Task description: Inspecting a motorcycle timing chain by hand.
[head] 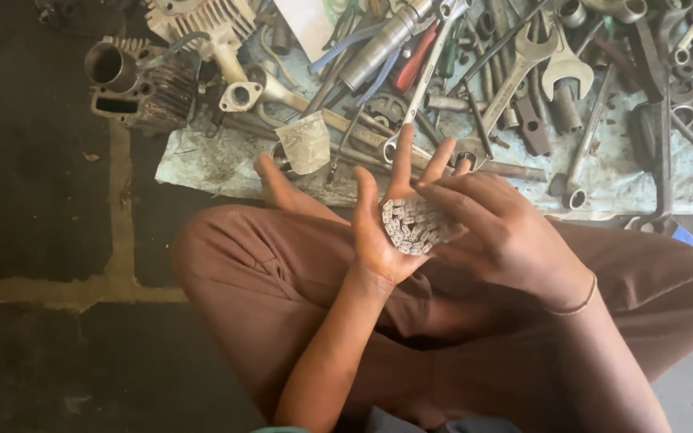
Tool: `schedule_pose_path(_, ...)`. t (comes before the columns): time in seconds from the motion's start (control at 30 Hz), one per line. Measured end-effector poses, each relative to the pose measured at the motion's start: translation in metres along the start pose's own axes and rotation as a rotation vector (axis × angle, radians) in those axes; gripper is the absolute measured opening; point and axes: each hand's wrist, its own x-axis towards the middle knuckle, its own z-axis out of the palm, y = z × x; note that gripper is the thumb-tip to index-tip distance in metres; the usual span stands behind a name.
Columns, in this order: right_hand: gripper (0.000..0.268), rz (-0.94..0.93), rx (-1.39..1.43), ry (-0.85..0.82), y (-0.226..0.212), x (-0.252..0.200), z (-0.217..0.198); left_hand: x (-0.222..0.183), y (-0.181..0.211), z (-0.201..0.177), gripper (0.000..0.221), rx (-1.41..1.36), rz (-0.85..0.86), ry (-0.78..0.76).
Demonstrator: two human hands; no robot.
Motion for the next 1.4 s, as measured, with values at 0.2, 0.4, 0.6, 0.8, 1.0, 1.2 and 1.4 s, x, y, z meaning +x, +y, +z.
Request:
schedule_pose_path(0.2,0.057,0.004,0.055,0.027,-0.002,0.003,-0.001,0.003,0.002,0.006,0.088,0.097,0.022,0.054)
schedule_pose_path(0.4,0.052,-0.017,0.014,0.066,0.0,0.001,-0.005,0.005,0.006,0.011,0.093,0.138,0.014,0.014)
schedule_pose_path(0.6,0.048,0.065,-0.09,0.149,0.003,-0.005,-0.015,-0.003,0.016,0.002,0.062,0.735,-0.04,0.222)
schedule_pose_path(0.8,0.048,0.175,0.122,0.174,-0.002,0.003,-0.019,0.001,0.013,0.007,0.038,0.793,0.01,0.403)
schedule_pose_path(1.0,0.032,0.418,0.617,0.244,0.012,-0.019,-0.014,0.0,0.016,0.009,0.037,0.719,0.081,0.41)
schedule_pose_path(1.2,0.021,0.421,0.457,0.254,0.011,-0.017,-0.009,-0.002,0.016,0.004,0.037,0.786,0.095,0.376)
schedule_pose_path(1.4,0.019,0.46,0.52,0.277,0.014,-0.021,-0.004,0.0,0.018,0.021,0.045,0.695,0.007,0.297)
